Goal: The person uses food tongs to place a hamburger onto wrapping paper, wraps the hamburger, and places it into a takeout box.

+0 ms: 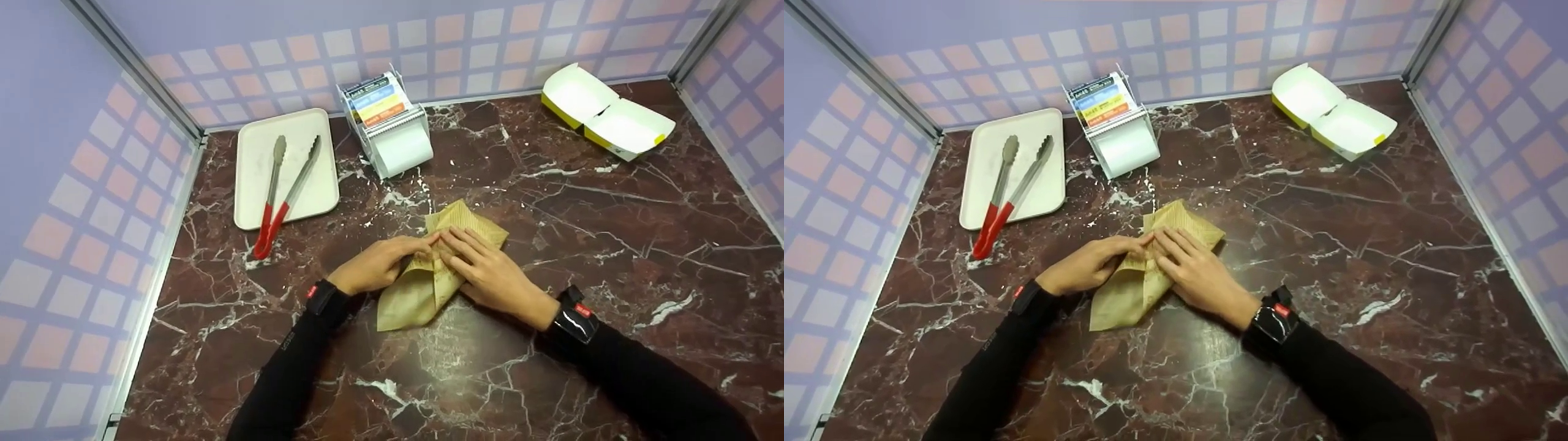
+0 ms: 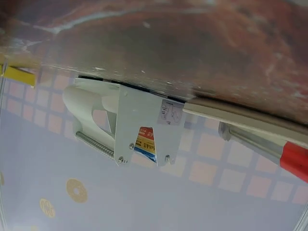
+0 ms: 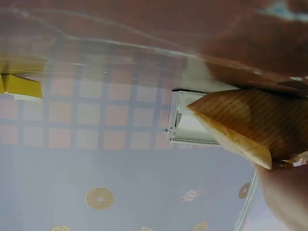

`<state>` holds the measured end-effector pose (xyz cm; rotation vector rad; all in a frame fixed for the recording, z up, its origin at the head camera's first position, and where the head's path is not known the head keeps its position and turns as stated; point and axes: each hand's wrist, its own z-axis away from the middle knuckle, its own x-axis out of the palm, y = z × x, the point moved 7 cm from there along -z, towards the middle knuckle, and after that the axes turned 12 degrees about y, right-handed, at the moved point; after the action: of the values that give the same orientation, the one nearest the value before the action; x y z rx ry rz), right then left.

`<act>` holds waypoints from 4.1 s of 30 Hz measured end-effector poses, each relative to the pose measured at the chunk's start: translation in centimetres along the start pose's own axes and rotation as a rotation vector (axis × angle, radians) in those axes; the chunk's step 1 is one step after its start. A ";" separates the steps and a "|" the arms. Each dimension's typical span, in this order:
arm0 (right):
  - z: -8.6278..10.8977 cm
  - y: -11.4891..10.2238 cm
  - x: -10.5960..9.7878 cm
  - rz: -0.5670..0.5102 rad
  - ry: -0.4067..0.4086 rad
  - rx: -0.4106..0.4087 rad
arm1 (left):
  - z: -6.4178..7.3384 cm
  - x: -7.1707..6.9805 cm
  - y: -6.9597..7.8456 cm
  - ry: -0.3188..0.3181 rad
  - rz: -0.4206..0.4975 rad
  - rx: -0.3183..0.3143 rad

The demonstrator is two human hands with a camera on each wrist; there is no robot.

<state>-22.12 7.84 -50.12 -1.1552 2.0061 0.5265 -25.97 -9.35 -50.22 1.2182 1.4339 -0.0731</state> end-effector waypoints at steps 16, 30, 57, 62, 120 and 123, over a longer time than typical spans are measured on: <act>-0.3 1.6 -0.8 -0.281 0.128 0.320 | 0.1 0.0 0.5 -0.039 -0.181 0.098; -0.3 2.6 -1.3 -0.449 0.115 0.554 | -0.9 0.2 0.7 -0.016 -0.145 -0.029; -0.9 4.1 -2.1 -0.508 0.071 0.562 | -10.2 1.1 0.2 0.316 0.052 -0.234; -0.8 4.0 -2.0 -0.515 0.026 0.596 | -10.5 1.2 -0.4 0.289 0.064 -0.320; 0.1 3.9 -0.1 0.065 -0.245 0.371 | -9.9 3.3 -2.0 0.083 -0.068 -0.216; -0.1 3.9 0.0 0.053 -0.222 0.356 | -9.5 3.7 -2.2 -0.020 -0.127 -0.198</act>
<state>-25.53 9.80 -50.12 -0.7928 1.8478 0.2919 -33.11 -1.84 -51.41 0.9628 1.4630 -0.0297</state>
